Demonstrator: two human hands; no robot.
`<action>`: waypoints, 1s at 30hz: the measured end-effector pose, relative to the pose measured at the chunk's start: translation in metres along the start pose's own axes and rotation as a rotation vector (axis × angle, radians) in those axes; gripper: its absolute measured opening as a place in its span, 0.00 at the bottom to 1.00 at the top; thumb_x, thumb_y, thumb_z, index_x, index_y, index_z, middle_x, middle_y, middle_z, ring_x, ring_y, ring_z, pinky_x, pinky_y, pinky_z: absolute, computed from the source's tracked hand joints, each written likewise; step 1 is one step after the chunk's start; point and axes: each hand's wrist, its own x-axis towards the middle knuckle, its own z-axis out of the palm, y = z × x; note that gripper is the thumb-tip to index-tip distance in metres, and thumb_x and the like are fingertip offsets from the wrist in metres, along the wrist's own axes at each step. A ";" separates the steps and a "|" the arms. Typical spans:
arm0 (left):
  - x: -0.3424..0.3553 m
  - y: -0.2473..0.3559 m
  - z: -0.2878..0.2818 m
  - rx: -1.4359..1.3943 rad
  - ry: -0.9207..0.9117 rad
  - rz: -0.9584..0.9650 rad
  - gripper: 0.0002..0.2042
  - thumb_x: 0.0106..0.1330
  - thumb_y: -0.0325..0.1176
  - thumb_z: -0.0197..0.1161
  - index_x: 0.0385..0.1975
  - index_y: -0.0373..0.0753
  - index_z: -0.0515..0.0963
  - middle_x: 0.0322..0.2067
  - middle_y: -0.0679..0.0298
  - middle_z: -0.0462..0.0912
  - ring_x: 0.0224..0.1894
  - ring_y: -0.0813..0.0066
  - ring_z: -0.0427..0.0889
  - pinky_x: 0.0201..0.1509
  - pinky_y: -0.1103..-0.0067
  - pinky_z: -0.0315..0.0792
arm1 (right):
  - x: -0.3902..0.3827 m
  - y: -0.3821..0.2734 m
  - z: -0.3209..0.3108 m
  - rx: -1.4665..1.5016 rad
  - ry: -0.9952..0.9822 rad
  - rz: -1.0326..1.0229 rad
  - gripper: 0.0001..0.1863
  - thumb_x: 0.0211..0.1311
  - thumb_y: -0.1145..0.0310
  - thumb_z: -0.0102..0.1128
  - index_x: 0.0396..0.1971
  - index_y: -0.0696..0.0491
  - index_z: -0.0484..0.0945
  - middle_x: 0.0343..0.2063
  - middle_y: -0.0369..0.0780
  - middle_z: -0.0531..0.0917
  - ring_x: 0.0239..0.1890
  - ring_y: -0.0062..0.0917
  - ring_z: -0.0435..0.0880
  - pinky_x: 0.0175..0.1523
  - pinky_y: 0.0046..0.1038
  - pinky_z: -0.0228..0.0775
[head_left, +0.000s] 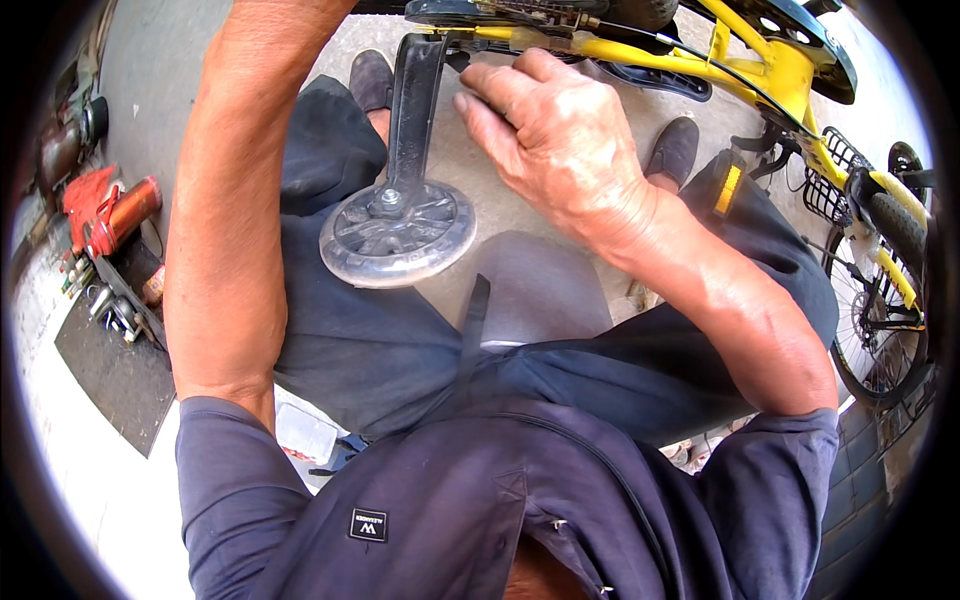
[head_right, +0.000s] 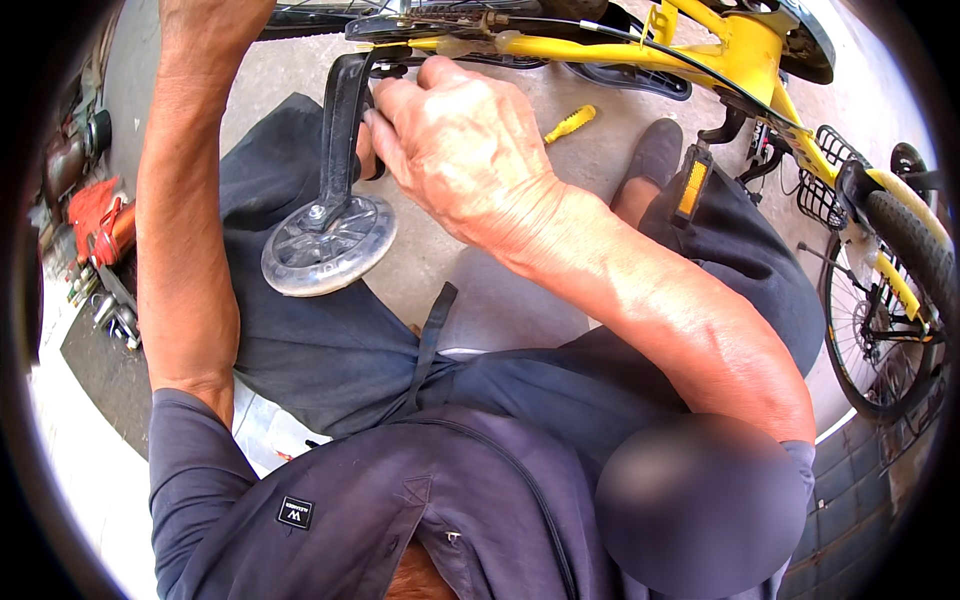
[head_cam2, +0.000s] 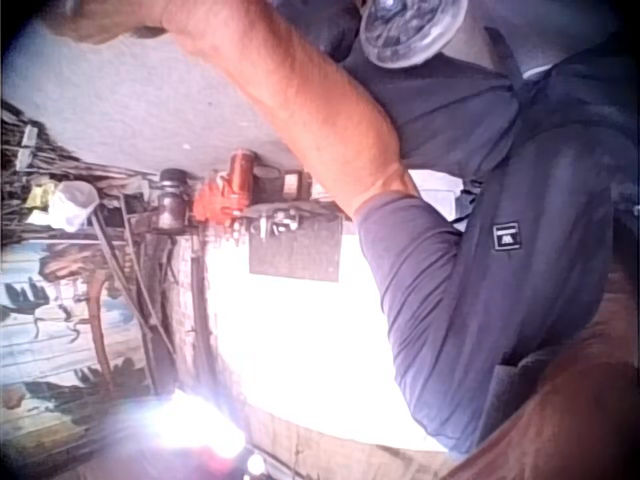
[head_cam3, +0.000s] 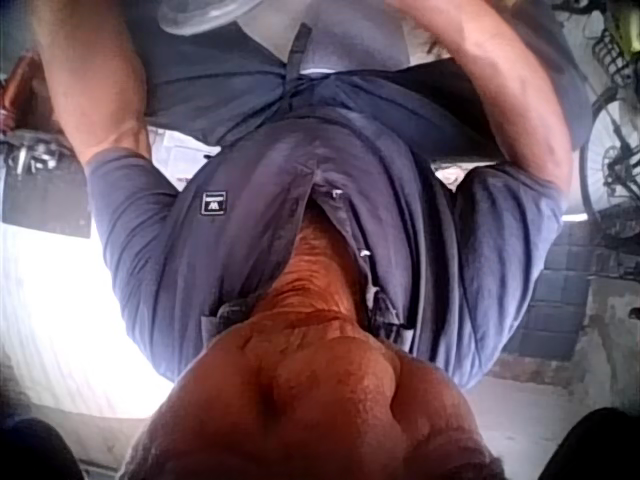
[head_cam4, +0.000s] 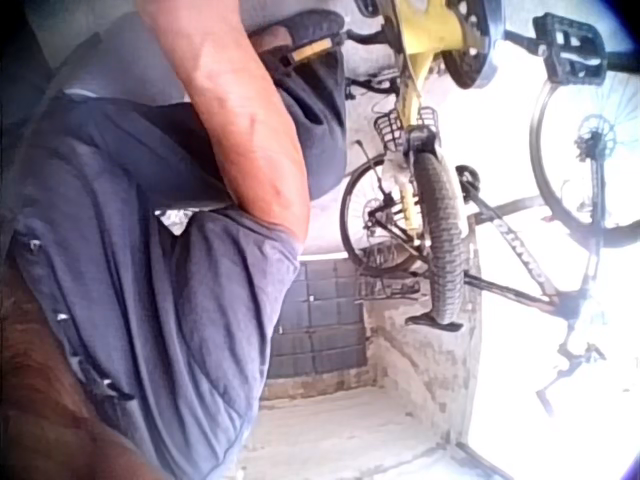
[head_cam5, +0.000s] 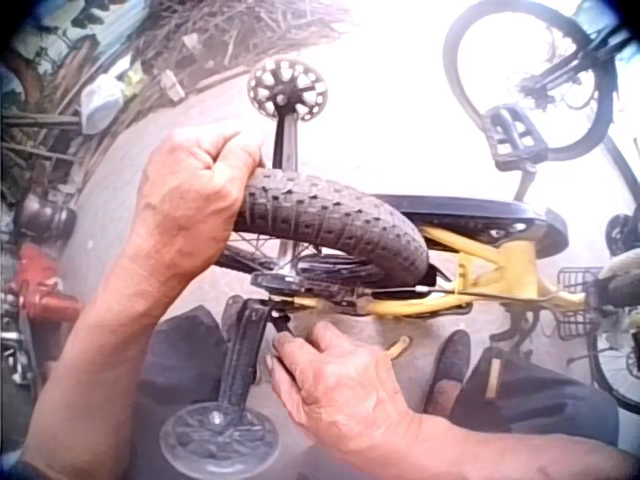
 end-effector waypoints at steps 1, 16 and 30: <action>0.000 0.001 -0.001 -0.003 0.002 -0.011 0.15 0.66 0.36 0.54 0.21 0.33 0.77 0.16 0.52 0.74 0.18 0.67 0.73 0.25 0.71 0.65 | 0.000 0.000 -0.001 0.001 0.001 -0.007 0.10 0.58 0.68 0.64 0.39 0.55 0.83 0.27 0.45 0.80 0.31 0.41 0.82 0.37 0.35 0.76; -0.002 0.003 -0.001 -0.016 0.017 0.017 0.15 0.66 0.36 0.54 0.21 0.33 0.77 0.14 0.56 0.73 0.18 0.72 0.72 0.26 0.72 0.65 | -0.015 0.036 -0.016 0.715 -0.029 0.689 0.17 0.63 0.66 0.54 0.46 0.58 0.82 0.30 0.37 0.84 0.32 0.16 0.82 0.36 0.20 0.76; -0.005 0.007 -0.002 -0.006 0.020 -0.032 0.15 0.65 0.35 0.53 0.19 0.33 0.76 0.15 0.53 0.74 0.18 0.67 0.73 0.26 0.71 0.65 | -0.014 0.058 -0.009 0.918 -0.078 0.750 0.15 0.67 0.69 0.52 0.48 0.59 0.80 0.36 0.40 0.83 0.32 0.18 0.79 0.39 0.22 0.74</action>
